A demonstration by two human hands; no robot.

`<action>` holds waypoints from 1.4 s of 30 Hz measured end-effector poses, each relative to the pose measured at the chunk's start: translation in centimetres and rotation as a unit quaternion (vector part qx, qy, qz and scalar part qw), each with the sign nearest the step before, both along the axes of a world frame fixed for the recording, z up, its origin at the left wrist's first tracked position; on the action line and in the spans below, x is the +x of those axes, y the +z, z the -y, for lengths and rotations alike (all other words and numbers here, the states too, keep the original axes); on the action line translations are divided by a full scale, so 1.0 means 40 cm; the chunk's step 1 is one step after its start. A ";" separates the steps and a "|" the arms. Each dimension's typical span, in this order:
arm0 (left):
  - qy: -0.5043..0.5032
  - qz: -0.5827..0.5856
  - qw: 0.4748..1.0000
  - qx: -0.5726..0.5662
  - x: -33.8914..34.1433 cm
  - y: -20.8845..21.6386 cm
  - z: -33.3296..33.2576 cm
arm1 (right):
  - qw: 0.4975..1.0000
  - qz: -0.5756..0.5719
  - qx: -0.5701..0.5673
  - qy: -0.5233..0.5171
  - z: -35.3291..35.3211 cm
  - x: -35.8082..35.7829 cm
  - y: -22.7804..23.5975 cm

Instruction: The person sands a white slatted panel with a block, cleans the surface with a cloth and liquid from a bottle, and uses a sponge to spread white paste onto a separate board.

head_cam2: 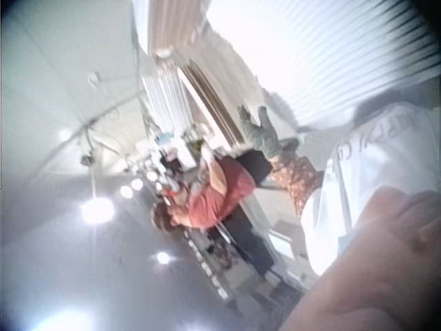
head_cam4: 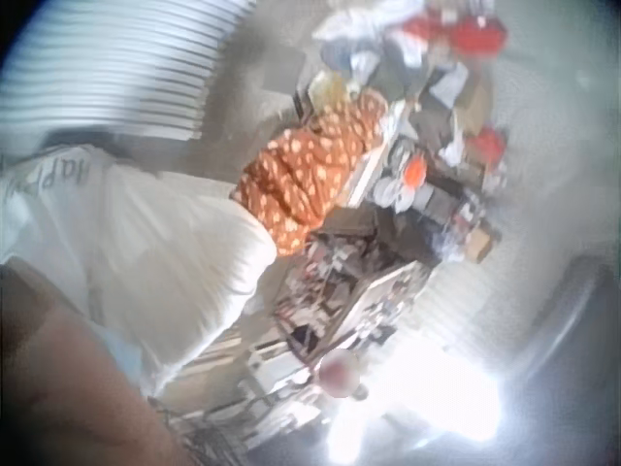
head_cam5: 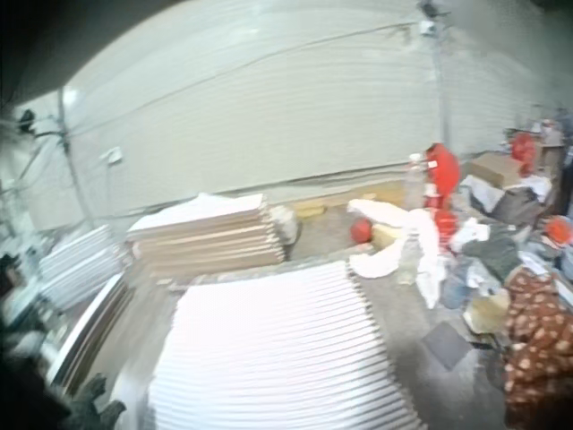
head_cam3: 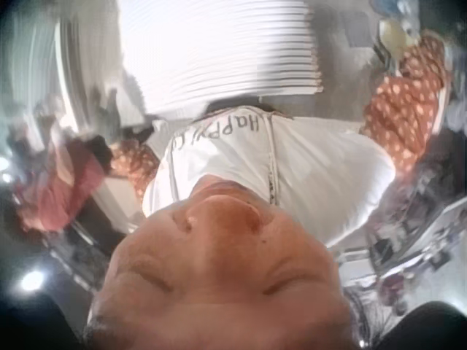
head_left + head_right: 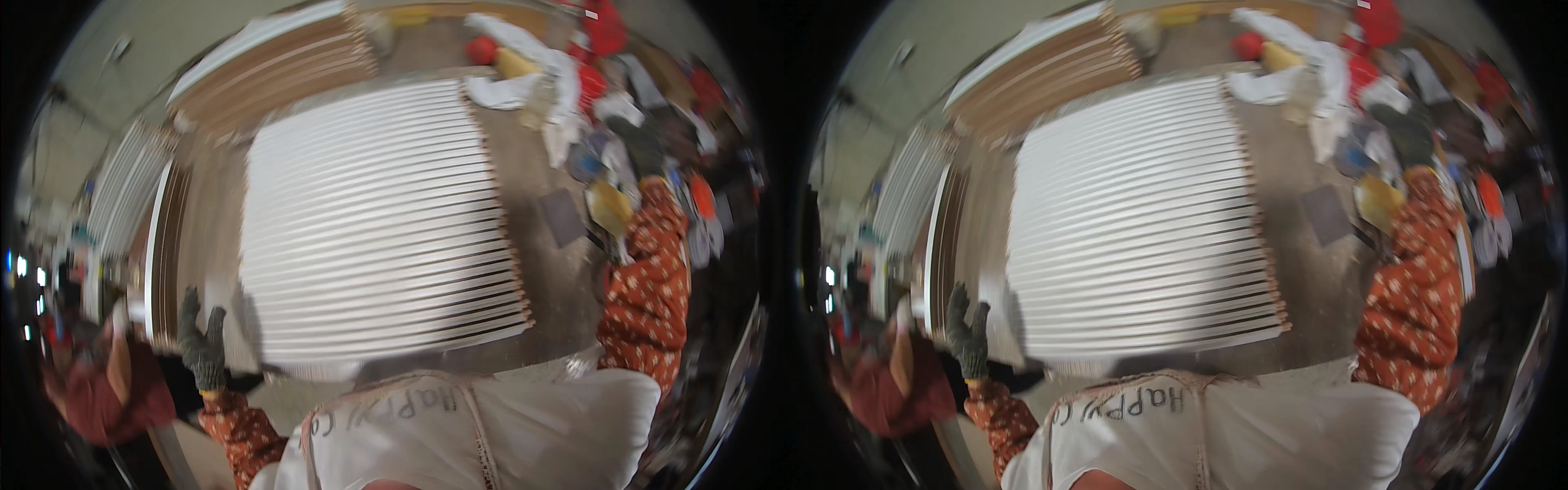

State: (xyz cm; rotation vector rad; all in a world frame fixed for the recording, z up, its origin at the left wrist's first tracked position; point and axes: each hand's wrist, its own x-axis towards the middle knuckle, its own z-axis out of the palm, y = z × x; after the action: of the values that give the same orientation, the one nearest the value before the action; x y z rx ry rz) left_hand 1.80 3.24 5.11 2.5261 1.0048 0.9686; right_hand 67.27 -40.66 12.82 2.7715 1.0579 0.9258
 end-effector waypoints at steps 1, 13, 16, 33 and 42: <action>0.043 -0.001 0.998 -0.037 -0.023 -0.011 0.034 | 1.000 -0.004 -0.010 0.002 0.010 0.019 -0.008; 0.100 0.185 0.952 -0.222 -0.071 -0.162 0.151 | 0.993 0.036 -0.046 0.102 0.079 -0.029 0.084; 0.088 0.196 0.955 -0.205 -0.031 -0.137 0.170 | 0.986 0.034 -0.013 0.161 0.055 -0.114 0.100; 0.060 0.005 0.996 0.067 -0.006 -0.152 0.206 | 0.827 -0.277 0.476 0.112 -0.182 -0.751 -0.073; -0.061 0.004 0.985 0.164 0.091 -0.172 0.267 | 0.802 -0.345 0.426 0.236 -0.225 -0.909 -0.148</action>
State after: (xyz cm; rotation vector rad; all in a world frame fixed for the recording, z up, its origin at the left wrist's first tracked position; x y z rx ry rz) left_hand 5.42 -7.43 -1.78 2.8034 0.7275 1.1903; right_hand 30.92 -31.67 6.91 3.8632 1.8780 0.4140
